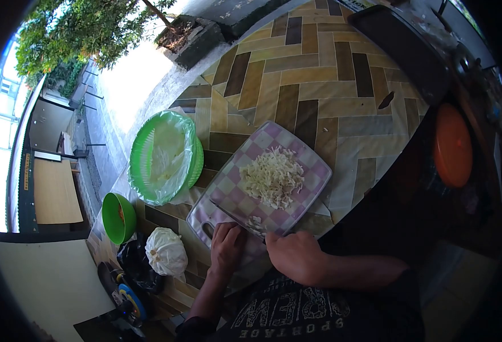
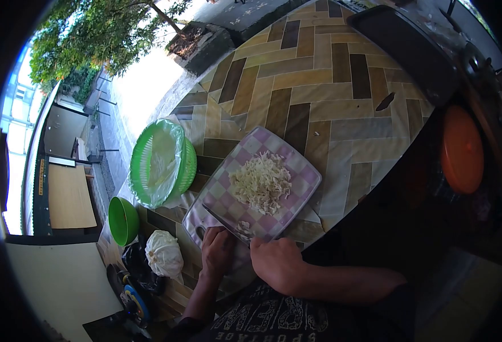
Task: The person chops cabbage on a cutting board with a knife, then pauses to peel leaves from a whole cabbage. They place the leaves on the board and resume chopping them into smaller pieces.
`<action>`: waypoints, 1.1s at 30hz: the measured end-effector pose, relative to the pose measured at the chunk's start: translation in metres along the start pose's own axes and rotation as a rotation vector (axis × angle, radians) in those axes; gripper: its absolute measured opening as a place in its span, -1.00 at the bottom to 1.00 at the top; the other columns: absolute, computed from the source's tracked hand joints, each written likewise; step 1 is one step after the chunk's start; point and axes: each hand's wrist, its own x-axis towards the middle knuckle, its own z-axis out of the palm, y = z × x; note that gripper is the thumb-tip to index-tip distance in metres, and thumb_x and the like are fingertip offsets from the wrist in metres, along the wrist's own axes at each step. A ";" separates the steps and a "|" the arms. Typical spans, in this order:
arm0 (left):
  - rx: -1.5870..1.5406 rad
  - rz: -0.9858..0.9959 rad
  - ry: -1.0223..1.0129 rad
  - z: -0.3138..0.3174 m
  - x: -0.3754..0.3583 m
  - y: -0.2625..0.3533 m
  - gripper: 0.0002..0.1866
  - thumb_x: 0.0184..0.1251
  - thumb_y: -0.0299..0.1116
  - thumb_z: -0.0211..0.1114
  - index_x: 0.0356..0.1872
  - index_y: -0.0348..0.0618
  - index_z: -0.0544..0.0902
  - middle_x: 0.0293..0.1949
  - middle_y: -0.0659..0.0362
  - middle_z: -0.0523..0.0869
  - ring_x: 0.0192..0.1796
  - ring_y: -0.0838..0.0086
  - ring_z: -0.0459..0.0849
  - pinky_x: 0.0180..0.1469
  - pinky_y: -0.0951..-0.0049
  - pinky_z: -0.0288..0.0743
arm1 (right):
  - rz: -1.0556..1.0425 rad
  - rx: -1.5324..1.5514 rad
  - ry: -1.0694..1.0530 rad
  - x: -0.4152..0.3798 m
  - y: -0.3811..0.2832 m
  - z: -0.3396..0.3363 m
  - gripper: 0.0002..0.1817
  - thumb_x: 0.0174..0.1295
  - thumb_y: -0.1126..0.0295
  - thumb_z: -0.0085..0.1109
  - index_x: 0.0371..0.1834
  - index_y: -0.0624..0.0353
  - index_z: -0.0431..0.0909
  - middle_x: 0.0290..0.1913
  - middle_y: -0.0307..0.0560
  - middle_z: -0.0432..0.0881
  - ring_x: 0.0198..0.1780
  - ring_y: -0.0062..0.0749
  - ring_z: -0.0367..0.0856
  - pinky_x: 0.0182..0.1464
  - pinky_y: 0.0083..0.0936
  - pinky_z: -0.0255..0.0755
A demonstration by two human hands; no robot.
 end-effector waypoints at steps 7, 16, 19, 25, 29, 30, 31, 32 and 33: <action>0.001 -0.040 0.009 0.002 0.000 0.001 -0.78 0.08 -0.61 0.49 -0.22 -0.25 0.70 -0.20 0.04 0.71 -0.12 0.07 0.69 -0.05 0.16 0.60 | -0.016 0.036 -0.023 -0.002 0.002 -0.004 -0.78 0.31 0.43 0.11 -0.11 0.38 0.44 -0.49 0.13 0.75 -0.35 -0.03 0.84 -0.32 -0.12 0.65; 0.008 -0.054 -0.011 0.001 -0.002 0.000 -0.76 0.09 -0.60 0.51 -0.22 -0.27 0.68 -0.20 0.03 0.70 -0.11 0.06 0.68 -0.06 0.15 0.59 | -0.025 0.037 -0.040 -0.005 0.001 -0.007 -0.79 0.30 0.44 0.12 -0.12 0.38 0.45 -0.48 0.11 0.75 -0.36 -0.04 0.83 -0.32 -0.14 0.65; -0.026 -0.060 0.038 0.004 -0.004 -0.002 -0.76 0.08 -0.61 0.51 -0.22 -0.27 0.68 -0.20 0.04 0.70 -0.12 0.06 0.68 -0.07 0.15 0.58 | -0.033 0.035 -0.079 -0.001 0.004 -0.007 -0.79 0.31 0.45 0.11 -0.11 0.39 0.45 -0.48 0.12 0.75 -0.36 -0.04 0.83 -0.32 -0.14 0.65; -0.011 -0.043 0.036 0.003 -0.004 -0.001 -0.74 0.06 -0.63 0.52 -0.22 -0.27 0.68 -0.20 0.04 0.70 -0.12 0.07 0.68 -0.06 0.16 0.58 | -0.070 -0.016 -0.079 -0.001 0.006 -0.007 -0.77 0.30 0.42 0.15 -0.11 0.38 0.50 -0.45 0.05 0.78 -0.36 -0.11 0.84 -0.32 -0.21 0.67; -0.008 -0.049 0.079 0.007 -0.002 0.000 -0.79 0.05 -0.65 0.52 -0.29 -0.32 0.68 -0.26 0.02 0.70 -0.17 0.10 0.69 -0.13 0.20 0.57 | -0.042 0.016 -0.041 0.013 0.009 0.009 -0.77 0.33 0.43 0.10 -0.08 0.40 0.45 -0.43 0.13 0.76 -0.32 -0.01 0.83 -0.29 -0.10 0.64; -0.006 -0.053 0.069 0.005 -0.003 -0.001 -0.78 0.04 -0.65 0.52 -0.29 -0.32 0.68 -0.26 0.02 0.70 -0.17 0.10 0.69 -0.12 0.19 0.57 | -0.048 0.035 -0.068 0.010 0.008 0.003 -0.77 0.34 0.43 0.10 -0.08 0.40 0.45 -0.43 0.12 0.76 -0.32 -0.01 0.83 -0.28 -0.09 0.64; -0.004 -0.057 0.056 0.004 -0.004 -0.002 -0.78 0.04 -0.65 0.52 -0.29 -0.32 0.68 -0.26 0.03 0.70 -0.17 0.10 0.69 -0.12 0.19 0.57 | -0.054 0.056 -0.096 0.003 0.004 -0.007 -0.77 0.34 0.44 0.09 -0.07 0.40 0.45 -0.43 0.12 0.77 -0.32 -0.01 0.83 -0.27 -0.08 0.64; -0.007 -0.051 0.057 0.004 -0.004 -0.002 -0.78 0.04 -0.65 0.52 -0.28 -0.31 0.68 -0.26 0.03 0.70 -0.17 0.10 0.69 -0.12 0.19 0.57 | -0.061 0.076 -0.128 -0.001 0.002 -0.013 -0.78 0.35 0.44 0.08 -0.07 0.40 0.45 -0.43 0.12 0.77 -0.32 -0.01 0.83 -0.25 -0.07 0.64; -0.009 -0.048 0.060 0.003 -0.004 -0.001 -0.78 0.04 -0.65 0.52 -0.28 -0.31 0.68 -0.26 0.03 0.70 -0.16 0.10 0.69 -0.11 0.19 0.57 | -0.040 0.075 -0.149 -0.001 0.004 -0.010 -0.78 0.35 0.44 0.08 -0.07 0.39 0.45 -0.43 0.12 0.77 -0.31 -0.01 0.83 -0.25 -0.07 0.65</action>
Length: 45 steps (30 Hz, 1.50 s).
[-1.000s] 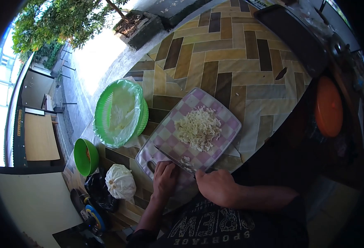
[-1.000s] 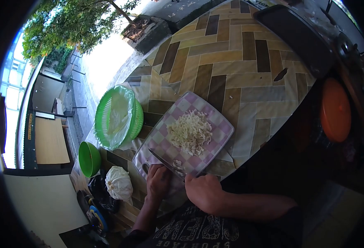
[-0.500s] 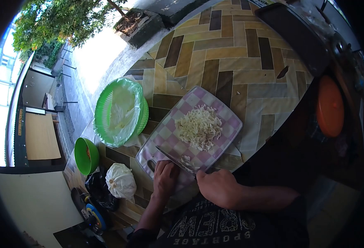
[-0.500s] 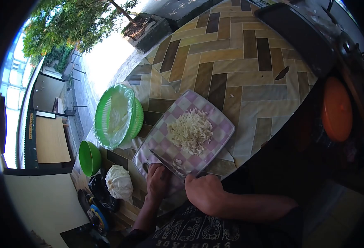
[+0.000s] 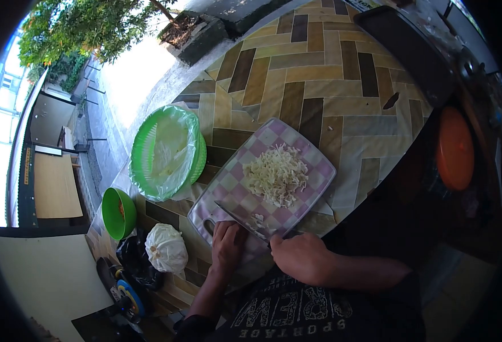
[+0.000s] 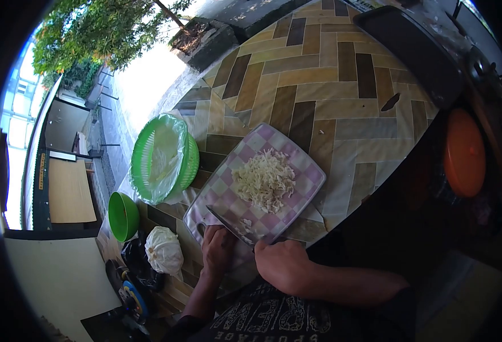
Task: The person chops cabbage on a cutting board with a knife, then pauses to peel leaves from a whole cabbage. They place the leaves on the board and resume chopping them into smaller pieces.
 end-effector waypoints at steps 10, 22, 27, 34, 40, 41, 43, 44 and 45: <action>0.000 -0.001 0.018 -0.001 -0.003 0.002 -0.78 0.04 -0.65 0.50 -0.27 -0.28 0.69 -0.24 0.04 0.70 -0.16 0.09 0.69 -0.10 0.18 0.58 | 0.037 -0.002 0.016 0.005 0.001 0.007 -0.77 0.48 0.35 0.01 -0.08 0.36 0.45 -0.43 0.13 0.77 -0.31 0.03 0.83 -0.23 -0.05 0.64; 0.013 0.022 0.011 -0.004 -0.003 -0.006 -0.76 0.01 -0.64 0.54 -0.28 -0.28 0.68 -0.27 0.04 0.69 -0.21 0.11 0.68 -0.15 0.19 0.57 | 0.053 0.022 0.017 0.002 -0.009 0.005 -0.75 0.51 0.34 -0.03 -0.06 0.37 0.45 -0.41 0.14 0.78 -0.28 0.04 0.83 -0.21 -0.02 0.64; 0.018 -0.001 0.030 -0.002 -0.005 -0.005 -0.77 0.02 -0.64 0.54 -0.29 -0.28 0.69 -0.27 0.06 0.70 -0.21 0.12 0.68 -0.14 0.21 0.58 | 0.053 -0.001 -0.011 0.006 -0.004 0.010 -0.77 0.44 0.39 0.01 -0.04 0.38 0.46 -0.40 0.14 0.78 -0.28 0.03 0.84 -0.18 -0.02 0.65; 0.015 0.029 0.040 -0.007 -0.007 0.000 -0.77 0.01 -0.65 0.53 -0.27 -0.27 0.72 -0.25 0.06 0.72 -0.19 0.14 0.71 -0.11 0.22 0.60 | 0.024 -0.006 -0.023 0.008 -0.001 0.009 -0.76 0.35 0.43 0.10 -0.04 0.40 0.46 -0.39 0.15 0.78 -0.32 0.00 0.84 -0.31 -0.08 0.65; 0.012 -0.024 0.006 -0.009 -0.009 -0.002 -0.77 0.04 -0.64 0.52 -0.24 -0.25 0.72 -0.21 0.06 0.73 -0.15 0.11 0.70 -0.09 0.19 0.60 | -0.024 -0.021 0.003 0.006 -0.002 0.004 -0.74 0.33 0.42 0.12 -0.04 0.40 0.46 -0.44 0.11 0.77 -0.36 -0.02 0.83 -0.33 -0.08 0.64; 0.014 -0.027 0.011 -0.009 -0.009 -0.002 -0.76 0.04 -0.64 0.52 -0.24 -0.26 0.72 -0.21 0.05 0.73 -0.14 0.11 0.70 -0.09 0.18 0.60 | -0.028 -0.012 -0.021 0.004 -0.002 0.003 -0.74 0.33 0.41 0.13 -0.05 0.39 0.46 -0.45 0.10 0.77 -0.37 -0.02 0.82 -0.34 -0.09 0.64; 0.014 -0.029 0.016 -0.009 -0.008 -0.001 -0.76 0.04 -0.64 0.52 -0.23 -0.26 0.71 -0.20 0.05 0.73 -0.14 0.10 0.70 -0.08 0.18 0.60 | -0.045 -0.077 0.060 0.014 0.003 0.013 -0.75 0.32 0.41 0.14 -0.06 0.38 0.50 -0.44 0.05 0.78 -0.35 -0.12 0.84 -0.33 -0.19 0.66; 0.017 -0.030 0.015 -0.008 -0.008 0.000 -0.77 0.04 -0.65 0.51 -0.25 -0.27 0.71 -0.22 0.04 0.72 -0.16 0.10 0.70 -0.10 0.18 0.60 | -0.050 -0.111 0.103 0.018 0.004 0.017 -0.76 0.31 0.41 0.14 -0.07 0.37 0.52 -0.44 0.03 0.79 -0.34 -0.17 0.85 -0.33 -0.25 0.67; 0.019 -0.030 0.014 -0.009 -0.008 0.000 -0.77 0.03 -0.65 0.51 -0.26 -0.28 0.70 -0.23 0.04 0.71 -0.18 0.10 0.69 -0.11 0.18 0.59 | -0.039 -0.091 0.097 0.017 0.001 0.015 -0.75 0.32 0.40 0.14 -0.06 0.37 0.50 -0.45 0.04 0.78 -0.36 -0.12 0.84 -0.34 -0.19 0.66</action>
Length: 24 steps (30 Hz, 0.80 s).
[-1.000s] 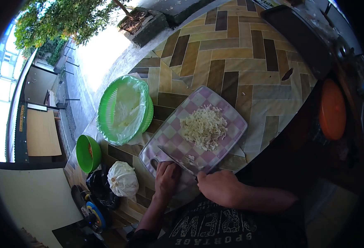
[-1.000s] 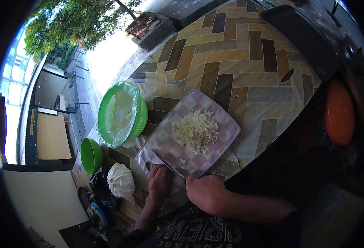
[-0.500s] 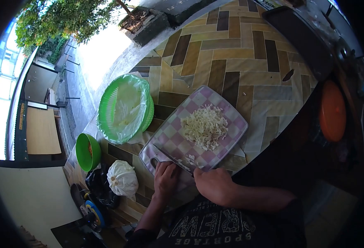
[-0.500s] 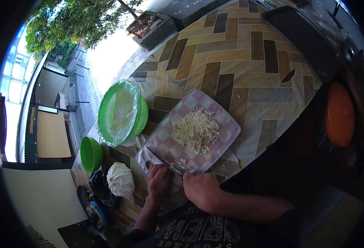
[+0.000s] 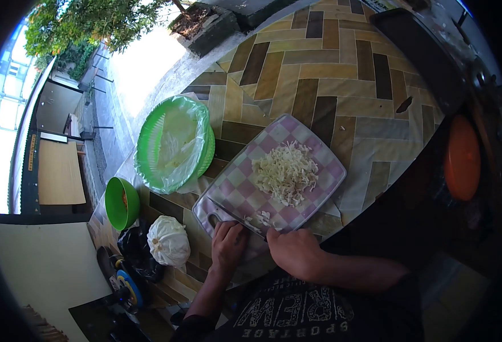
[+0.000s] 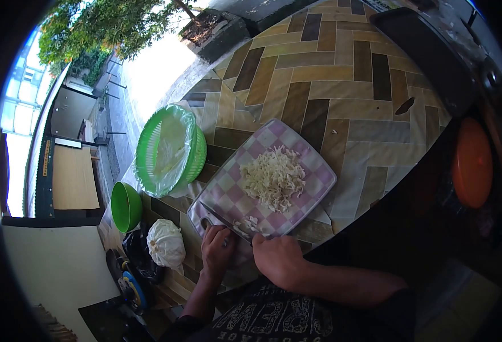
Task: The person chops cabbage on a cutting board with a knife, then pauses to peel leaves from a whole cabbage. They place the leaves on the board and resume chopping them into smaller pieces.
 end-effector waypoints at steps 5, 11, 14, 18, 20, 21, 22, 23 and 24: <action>-0.016 -0.018 0.001 0.000 -0.003 -0.001 -0.75 0.04 -0.63 0.53 -0.23 -0.27 0.70 -0.21 0.04 0.71 -0.14 0.08 0.68 -0.08 0.17 0.58 | 0.035 0.065 -0.081 -0.009 -0.005 -0.006 -0.77 0.36 0.38 0.11 -0.09 0.35 0.46 -0.48 0.08 0.76 -0.39 -0.02 0.82 -0.34 -0.09 0.64; -0.002 -0.039 0.001 0.002 -0.005 -0.002 -0.77 0.10 -0.59 0.53 -0.21 -0.24 0.70 -0.21 0.05 0.69 -0.14 0.09 0.66 -0.05 0.16 0.56 | 0.068 0.036 -0.020 -0.002 -0.008 -0.005 -0.79 0.50 0.33 0.03 -0.10 0.31 0.45 -0.51 0.07 0.73 -0.40 -0.01 0.81 -0.31 -0.07 0.63; 0.000 -0.041 -0.004 0.002 -0.006 0.000 -0.77 0.14 -0.56 0.53 -0.19 -0.21 0.71 -0.20 0.05 0.69 -0.13 0.09 0.66 -0.03 0.15 0.56 | 0.056 -0.109 -0.010 -0.010 0.013 -0.013 -0.77 0.37 0.37 0.14 -0.06 0.31 0.49 -0.47 -0.01 0.77 -0.35 -0.10 0.83 -0.33 -0.19 0.64; 0.023 -0.008 0.019 0.004 -0.005 0.001 -0.78 0.18 -0.53 0.51 -0.16 -0.19 0.72 -0.17 0.06 0.69 -0.12 0.10 0.66 -0.02 0.14 0.56 | 0.154 -0.095 0.087 -0.014 0.030 -0.032 -0.72 0.54 0.21 0.04 -0.10 0.26 0.46 -0.52 0.02 0.72 -0.38 0.02 0.79 -0.35 -0.08 0.59; 0.030 0.001 0.033 0.007 -0.003 0.003 -0.79 0.19 -0.53 0.51 -0.15 -0.19 0.72 -0.16 0.06 0.70 -0.12 0.10 0.66 -0.02 0.14 0.56 | 0.126 -0.080 0.101 -0.017 0.031 -0.038 -0.72 0.53 0.21 0.06 -0.10 0.26 0.46 -0.52 0.02 0.72 -0.39 0.02 0.79 -0.32 -0.05 0.60; 0.031 0.004 0.040 0.008 -0.003 0.004 -0.79 0.19 -0.53 0.51 -0.15 -0.19 0.72 -0.16 0.06 0.70 -0.11 0.10 0.66 -0.02 0.14 0.56 | 0.112 -0.072 0.109 -0.018 0.031 -0.041 -0.72 0.53 0.21 0.07 -0.10 0.26 0.45 -0.52 0.01 0.71 -0.39 0.02 0.79 -0.31 -0.04 0.60; 0.033 0.002 0.046 0.008 -0.004 0.005 -0.79 0.19 -0.54 0.51 -0.16 -0.19 0.72 -0.16 0.06 0.70 -0.11 0.10 0.66 -0.02 0.14 0.56 | 0.102 -0.077 0.075 -0.021 0.027 -0.043 -0.71 0.53 0.21 0.08 -0.09 0.26 0.45 -0.52 0.01 0.71 -0.39 0.01 0.79 -0.31 -0.03 0.60; 0.033 0.005 0.039 0.007 -0.005 0.006 -0.78 0.19 -0.54 0.51 -0.15 -0.19 0.72 -0.16 0.06 0.70 -0.11 0.09 0.66 -0.02 0.14 0.56 | 0.092 -0.081 0.038 -0.024 0.020 -0.043 -0.71 0.53 0.20 0.08 -0.09 0.26 0.45 -0.52 0.01 0.71 -0.40 0.00 0.79 -0.30 -0.03 0.60; 0.033 0.009 0.032 0.005 -0.006 0.007 -0.78 0.19 -0.54 0.51 -0.15 -0.19 0.72 -0.16 0.06 0.70 -0.11 0.09 0.66 -0.02 0.14 0.56 | 0.083 -0.084 0.004 -0.027 0.016 -0.042 -0.71 0.52 0.20 0.09 -0.09 0.26 0.45 -0.52 0.01 0.71 -0.40 0.00 0.79 -0.30 -0.02 0.61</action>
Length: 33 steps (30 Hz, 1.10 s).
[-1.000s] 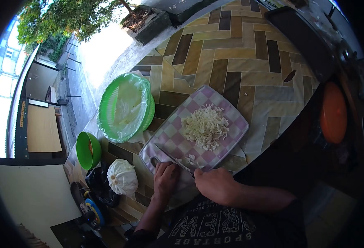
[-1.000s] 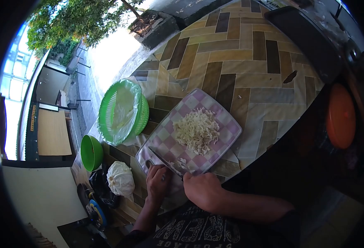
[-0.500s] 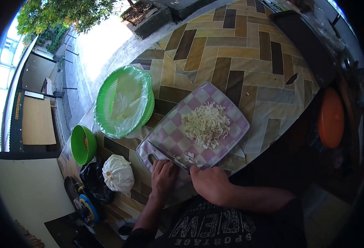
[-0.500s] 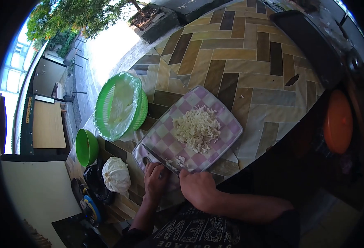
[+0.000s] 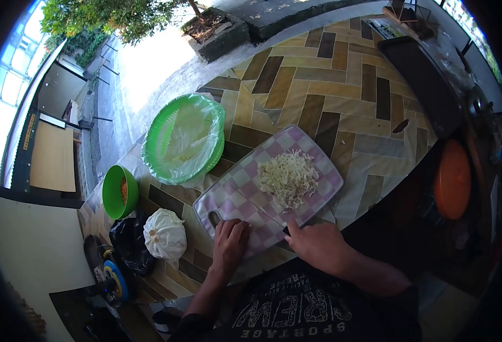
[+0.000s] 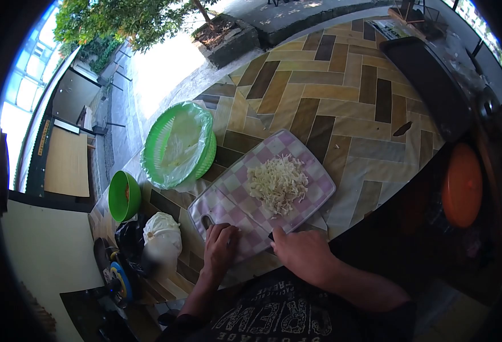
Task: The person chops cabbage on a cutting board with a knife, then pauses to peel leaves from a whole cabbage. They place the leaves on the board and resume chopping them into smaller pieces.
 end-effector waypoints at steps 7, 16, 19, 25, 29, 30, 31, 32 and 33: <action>-0.048 0.030 -0.014 0.004 0.004 0.007 -0.76 0.17 -0.52 0.52 -0.13 -0.18 0.71 -0.15 0.06 0.69 -0.09 0.09 0.65 -0.01 0.15 0.58 | 0.027 -0.039 0.121 0.005 0.013 0.012 -0.75 0.50 0.22 0.14 -0.06 0.21 0.47 -0.50 0.01 0.72 -0.38 -0.02 0.79 -0.19 -0.10 0.59; 0.051 0.235 -0.114 0.011 0.037 0.057 -0.22 0.16 0.24 0.50 0.45 0.37 0.58 0.42 0.02 0.32 0.50 -0.01 0.19 0.51 -0.06 0.07 | 0.004 -0.346 0.467 -0.012 0.024 -0.015 -0.76 0.28 0.32 0.34 -0.08 0.13 0.55 -0.30 -0.13 0.72 -0.12 -0.25 0.77 -0.03 -0.31 0.51; 0.071 0.259 -0.171 0.027 0.053 0.052 -0.20 0.23 0.45 0.33 0.49 0.48 0.52 0.55 -0.03 0.17 0.60 -0.12 0.04 0.55 -0.20 -0.04 | 0.029 -0.363 0.494 -0.015 0.021 -0.022 -0.73 0.23 0.33 0.40 -0.09 0.13 0.56 -0.29 -0.14 0.73 -0.11 -0.26 0.76 -0.01 -0.31 0.48; 0.032 0.219 -0.211 0.032 0.076 0.040 -0.15 0.27 0.56 0.14 0.50 0.41 0.52 0.59 -0.13 0.12 0.63 -0.20 0.00 0.57 -0.28 -0.05 | 0.143 -0.366 0.467 -0.048 0.015 -0.048 -0.74 0.24 0.31 0.41 -0.10 0.11 0.57 -0.28 -0.15 0.73 -0.09 -0.26 0.74 0.02 -0.27 0.43; -0.008 0.177 -0.217 0.041 0.093 0.025 -0.10 0.34 0.55 0.05 0.50 0.16 0.52 0.59 -0.19 0.12 0.62 -0.23 0.02 0.60 -0.24 -0.06 | 0.260 -0.460 0.444 -0.088 0.015 -0.080 -0.71 0.20 0.28 0.47 -0.13 0.09 0.57 -0.29 -0.15 0.72 -0.12 -0.25 0.72 0.04 -0.26 0.38; -0.019 0.164 -0.236 0.041 0.097 0.021 -0.09 0.36 0.55 0.03 0.49 0.10 0.52 0.59 -0.20 0.11 0.63 -0.23 0.01 0.61 -0.24 -0.06 | 0.278 -0.477 0.453 -0.098 0.017 -0.086 -0.70 0.19 0.27 0.48 -0.13 0.09 0.57 -0.29 -0.15 0.72 -0.12 -0.25 0.72 0.05 -0.25 0.37; -0.029 0.151 -0.257 0.040 0.100 0.019 -0.07 0.37 0.55 0.02 0.49 0.04 0.52 0.59 -0.21 0.10 0.63 -0.23 0.00 0.61 -0.23 -0.07 | 0.295 -0.493 0.462 -0.107 0.018 -0.092 -0.69 0.19 0.27 0.49 -0.13 0.09 0.57 -0.29 -0.15 0.71 -0.11 -0.25 0.71 0.06 -0.24 0.36; 0.060 0.212 -0.215 0.037 0.101 0.019 -0.21 0.43 0.33 0.22 0.47 -0.03 0.53 0.54 -0.17 0.21 0.58 -0.19 0.13 0.58 -0.14 0.11 | 0.351 -0.439 0.447 -0.115 0.017 -0.097 -0.68 0.19 0.26 0.50 -0.12 0.09 0.57 -0.28 -0.13 0.71 -0.10 -0.23 0.70 0.08 -0.24 0.33; 0.011 0.204 -0.176 0.035 0.102 0.020 -0.31 0.41 0.19 0.29 0.40 -0.05 0.58 0.47 -0.14 0.30 0.53 -0.16 0.22 0.52 -0.10 0.19 | 0.380 -0.432 0.474 -0.120 0.020 -0.099 -0.68 0.20 0.26 0.50 -0.12 0.09 0.57 -0.27 -0.13 0.72 -0.09 -0.24 0.69 0.08 -0.24 0.32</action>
